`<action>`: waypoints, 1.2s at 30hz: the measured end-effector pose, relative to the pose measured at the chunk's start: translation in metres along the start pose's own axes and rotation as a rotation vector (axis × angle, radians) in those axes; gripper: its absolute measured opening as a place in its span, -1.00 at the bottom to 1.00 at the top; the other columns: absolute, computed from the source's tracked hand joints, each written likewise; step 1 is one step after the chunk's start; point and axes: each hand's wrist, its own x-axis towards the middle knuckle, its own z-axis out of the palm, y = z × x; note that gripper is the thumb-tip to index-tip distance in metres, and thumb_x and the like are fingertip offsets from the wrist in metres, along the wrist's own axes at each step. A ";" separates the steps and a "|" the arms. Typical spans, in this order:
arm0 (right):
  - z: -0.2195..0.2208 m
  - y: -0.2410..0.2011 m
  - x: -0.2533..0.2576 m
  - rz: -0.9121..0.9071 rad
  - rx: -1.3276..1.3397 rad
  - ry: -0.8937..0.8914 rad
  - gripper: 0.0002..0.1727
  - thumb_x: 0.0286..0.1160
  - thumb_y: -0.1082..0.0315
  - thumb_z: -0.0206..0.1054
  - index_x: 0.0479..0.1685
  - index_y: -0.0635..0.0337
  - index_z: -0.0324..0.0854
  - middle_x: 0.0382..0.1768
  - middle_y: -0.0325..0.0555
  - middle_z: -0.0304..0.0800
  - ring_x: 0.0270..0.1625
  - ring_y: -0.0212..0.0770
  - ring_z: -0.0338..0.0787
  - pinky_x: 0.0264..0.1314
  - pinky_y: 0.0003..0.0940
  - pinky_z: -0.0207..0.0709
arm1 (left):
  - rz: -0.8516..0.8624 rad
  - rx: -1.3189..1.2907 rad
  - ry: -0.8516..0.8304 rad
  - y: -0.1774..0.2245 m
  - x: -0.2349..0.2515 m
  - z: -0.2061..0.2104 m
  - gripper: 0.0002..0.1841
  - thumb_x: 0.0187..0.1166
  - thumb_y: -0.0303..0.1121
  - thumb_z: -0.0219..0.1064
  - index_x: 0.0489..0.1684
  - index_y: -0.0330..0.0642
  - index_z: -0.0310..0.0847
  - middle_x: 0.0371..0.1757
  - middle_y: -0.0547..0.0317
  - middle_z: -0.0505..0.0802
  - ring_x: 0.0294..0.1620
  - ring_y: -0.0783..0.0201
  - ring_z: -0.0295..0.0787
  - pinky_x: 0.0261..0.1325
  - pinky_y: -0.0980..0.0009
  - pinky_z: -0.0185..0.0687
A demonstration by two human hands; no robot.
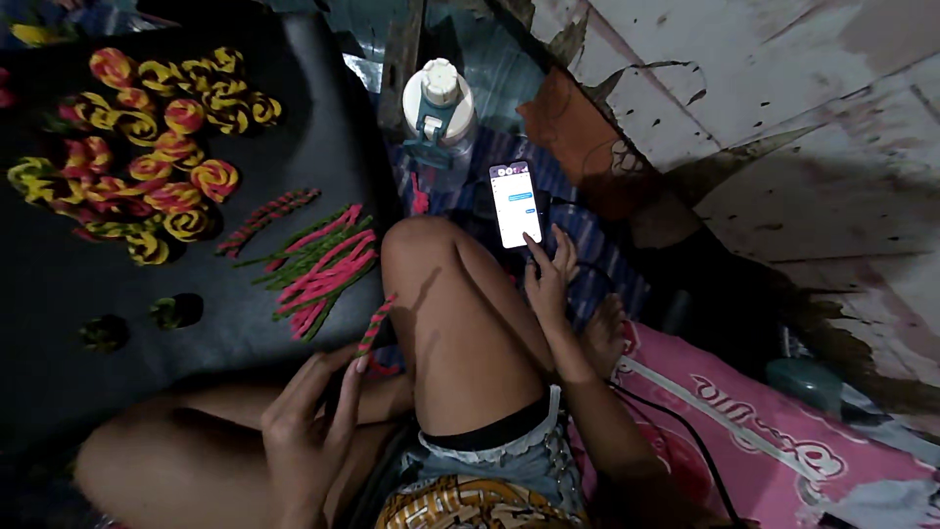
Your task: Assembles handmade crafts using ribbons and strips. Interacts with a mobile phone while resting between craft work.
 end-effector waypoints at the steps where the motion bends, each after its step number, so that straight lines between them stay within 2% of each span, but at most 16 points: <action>1: 0.002 0.002 -0.001 -0.022 0.022 0.048 -0.54 0.57 0.39 0.21 0.40 -0.16 0.76 0.74 0.22 0.30 0.75 0.43 0.21 0.56 0.49 0.09 | -0.004 0.007 0.008 0.000 0.000 -0.001 -0.68 0.76 -0.33 0.18 -0.13 -0.47 0.73 -0.33 0.05 0.78 -0.35 0.72 0.53 -0.24 0.86 0.38; 4: 0.004 0.006 0.000 -0.094 0.062 0.230 -0.53 0.60 0.27 0.18 0.47 -0.06 0.71 0.71 0.24 0.33 0.66 0.34 0.36 0.59 0.34 0.17 | -0.037 0.048 0.064 -0.002 0.000 -0.002 -0.66 0.79 -0.31 0.11 -0.17 -0.48 0.68 -0.30 0.06 0.76 -0.29 0.70 0.55 -0.19 0.83 0.41; 7: 0.003 0.003 0.004 -0.058 0.056 0.188 -0.37 0.52 0.25 0.30 0.65 0.13 0.49 0.70 0.19 0.37 0.65 0.30 0.41 0.58 0.35 0.21 | -0.066 0.060 0.054 -0.005 0.000 -0.003 -0.66 0.82 -0.31 0.04 -0.15 -0.45 0.60 -0.07 -0.03 0.72 0.10 0.48 0.60 0.21 0.66 0.46; 9: 0.005 0.007 0.008 -0.043 0.072 0.186 -0.37 0.48 0.28 0.33 0.63 0.17 0.49 0.65 0.17 0.44 0.62 0.28 0.45 0.60 0.32 0.22 | -0.071 0.036 0.036 -0.008 0.000 -0.002 -0.67 0.84 -0.29 0.01 -0.10 -0.40 0.59 -0.01 0.01 0.76 0.17 0.46 0.63 0.30 0.59 0.48; 13: -0.001 0.017 0.024 -0.045 0.159 0.107 -0.43 0.49 0.40 0.36 0.55 0.26 0.55 0.53 0.18 0.58 0.55 0.18 0.57 0.55 0.11 0.44 | -0.101 -0.061 0.018 -0.005 -0.003 0.002 -0.69 0.86 -0.29 0.01 -0.01 -0.37 0.58 -0.12 0.24 0.82 -0.05 0.70 0.70 0.11 0.72 0.62; 15: -0.008 0.020 0.034 0.005 0.213 -0.027 -0.37 0.52 0.36 0.38 0.64 0.25 0.45 0.57 0.20 0.54 0.56 0.16 0.56 0.44 0.06 0.54 | -0.096 -0.113 0.013 -0.003 -0.003 0.006 -0.70 0.86 -0.31 0.01 0.03 -0.39 0.57 -0.11 0.29 0.81 -0.05 0.76 0.68 0.11 0.76 0.61; 16: -0.010 0.022 0.040 0.022 0.240 -0.070 -0.33 0.52 0.33 0.41 0.67 0.25 0.40 0.57 0.21 0.52 0.55 0.16 0.55 0.39 0.06 0.55 | -0.101 -0.170 0.017 -0.001 -0.002 0.009 -0.71 0.86 -0.31 0.01 0.04 -0.35 0.58 -0.10 0.36 0.80 -0.05 0.77 0.67 0.09 0.76 0.61; 18: -0.016 0.023 0.052 0.046 0.289 -0.121 -0.29 0.50 0.29 0.48 0.67 0.25 0.40 0.55 0.22 0.55 0.48 0.16 0.58 0.27 0.05 0.54 | -0.184 -0.391 0.010 0.007 0.000 0.014 -0.77 0.86 -0.26 0.03 0.05 -0.04 0.63 -0.11 0.59 0.80 -0.13 0.74 0.71 -0.03 0.74 0.66; 20: -0.020 0.024 0.065 0.067 0.330 -0.157 -0.29 0.47 0.27 0.52 0.62 0.31 0.43 0.48 0.28 0.60 0.40 0.16 0.63 0.20 0.04 0.56 | -0.308 -0.666 -0.069 0.015 0.001 0.020 -0.76 0.84 -0.11 0.06 -0.01 0.19 0.69 -0.21 0.64 0.81 -0.27 0.66 0.73 -0.18 0.67 0.70; 23: -0.029 0.016 0.079 0.181 0.352 -0.224 -0.34 0.53 0.24 0.49 0.57 0.37 0.43 0.37 0.34 0.64 0.32 0.17 0.66 0.26 0.04 0.55 | -0.366 -0.854 -0.227 0.027 0.002 0.037 -0.72 0.82 -0.02 0.06 -0.09 0.19 0.69 -0.29 0.59 0.76 -0.32 0.65 0.70 -0.24 0.66 0.69; 24: -0.031 0.011 0.082 0.217 0.352 -0.230 -0.37 0.57 0.22 0.46 0.54 0.38 0.44 0.33 0.33 0.66 0.28 0.16 0.68 0.30 0.04 0.55 | -0.357 -0.782 -0.263 0.031 0.002 0.044 -0.72 0.85 -0.08 0.03 -0.10 0.10 0.65 -0.30 0.55 0.72 -0.36 0.68 0.65 -0.28 0.69 0.65; 26: -0.032 0.003 0.082 0.277 0.317 -0.220 -0.43 0.64 0.16 0.40 0.47 0.37 0.46 0.17 0.28 0.71 0.12 0.12 0.73 0.21 0.05 0.58 | -0.283 -0.406 -0.336 0.038 0.005 0.053 -0.72 0.82 -0.25 0.03 -0.07 -0.17 0.65 -0.25 0.33 0.73 -0.34 0.62 0.64 -0.26 0.68 0.62; 27: -0.031 0.001 0.081 0.294 0.282 -0.207 -0.45 0.65 0.14 0.38 0.46 0.35 0.47 0.13 0.26 0.73 0.08 0.12 0.75 0.18 0.07 0.60 | -0.225 -0.200 -0.372 0.040 0.008 0.056 -0.69 0.79 -0.23 0.07 -0.06 -0.21 0.71 -0.18 0.22 0.78 -0.27 0.50 0.70 -0.19 0.57 0.67; 29: -0.024 0.002 0.079 0.271 0.234 -0.156 -0.42 0.57 0.15 0.46 0.45 0.33 0.48 0.11 0.25 0.72 0.08 0.15 0.73 0.16 0.10 0.58 | -0.092 0.049 -0.377 0.043 0.012 0.064 -0.68 0.73 -0.18 0.17 -0.12 -0.20 0.80 -0.19 0.08 0.81 -0.30 0.28 0.78 -0.24 0.37 0.73; 32: -0.013 0.004 0.076 0.205 0.246 -0.082 -0.24 0.36 0.16 0.62 0.51 0.34 0.43 0.26 0.30 0.63 0.20 0.17 0.66 0.27 0.09 0.53 | -0.035 0.117 -0.418 0.044 0.017 0.063 -0.71 0.67 -0.19 0.23 -0.19 -0.17 0.82 -0.22 0.09 0.82 -0.34 0.21 0.79 -0.26 0.29 0.75; 36: 0.000 0.000 0.081 0.190 0.209 -0.009 -0.12 0.16 0.11 0.72 0.49 0.38 0.45 0.24 0.31 0.62 0.19 0.15 0.63 0.28 0.05 0.50 | -0.092 0.059 -0.473 0.037 0.017 0.059 -0.68 0.70 -0.14 0.19 -0.14 -0.14 0.81 -0.15 0.15 0.83 -0.24 0.31 0.79 -0.14 0.37 0.75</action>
